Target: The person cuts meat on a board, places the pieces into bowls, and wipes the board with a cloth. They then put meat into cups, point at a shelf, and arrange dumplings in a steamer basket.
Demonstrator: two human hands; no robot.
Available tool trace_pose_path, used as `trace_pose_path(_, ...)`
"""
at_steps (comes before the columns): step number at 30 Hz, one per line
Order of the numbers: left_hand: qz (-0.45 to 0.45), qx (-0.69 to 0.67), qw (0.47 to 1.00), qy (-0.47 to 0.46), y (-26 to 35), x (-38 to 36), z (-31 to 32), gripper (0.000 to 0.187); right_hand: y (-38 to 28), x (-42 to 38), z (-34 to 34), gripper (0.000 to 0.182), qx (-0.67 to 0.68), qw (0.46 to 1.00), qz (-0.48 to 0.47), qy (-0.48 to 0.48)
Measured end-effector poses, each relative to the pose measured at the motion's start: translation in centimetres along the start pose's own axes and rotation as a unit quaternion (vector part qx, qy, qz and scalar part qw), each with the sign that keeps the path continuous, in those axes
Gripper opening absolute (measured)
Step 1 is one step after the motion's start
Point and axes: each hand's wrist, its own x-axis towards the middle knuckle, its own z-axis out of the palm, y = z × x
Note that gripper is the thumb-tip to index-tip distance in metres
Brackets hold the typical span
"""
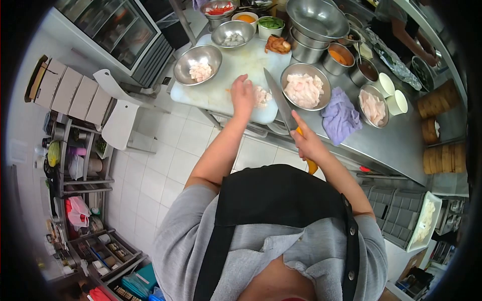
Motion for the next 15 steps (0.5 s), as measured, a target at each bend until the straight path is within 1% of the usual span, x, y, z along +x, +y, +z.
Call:
trace_pose_path(3, 0.006, 0.037, 0.999, 0.024, 1.7, -1.9, 2.3, 0.045, 0.4, 1.1, 0.8, 0.065, 0.124, 0.991, 0.027, -0.041)
trace_pose_path(6, 0.005, 0.050, 0.998, 0.039, 2.9, -1.9, 2.7, 0.048, 0.9, 2.4, 2.7, 0.064, 0.164, 0.982, 0.033, -0.086)
trace_pose_path(9, 0.006, 0.178, 0.984, -0.011, 4.4, -2.3, 2.6, 0.050, 0.3, 3.4, 4.5, 0.064, 0.171, 0.981, 0.000, -0.092)
trace_pose_path(11, -0.021, 0.141, 0.990, -0.002, 4.4, -2.0, 2.4, 0.049, -0.4, 3.6, 5.3, 0.064, 0.178, 0.980, -0.012, -0.087)
trace_pose_path(12, -0.033, 0.121, 0.992, 0.003, 4.2, -1.7, 2.4, 0.048, -0.6, 3.6, 5.3, 0.064, 0.158, 0.983, -0.018, -0.087)
trace_pose_path(14, -0.021, 0.068, 0.996, 0.045, 3.6, -1.4, 2.1, 0.045, -0.9, 3.2, 5.3, 0.064, 0.118, 0.989, -0.027, -0.087)
trace_pose_path(15, -0.017, 0.041, 0.997, 0.065, 3.1, -1.3, 2.0, 0.044, -1.5, 2.8, 5.2, 0.065, 0.061, 0.994, -0.029, -0.081)
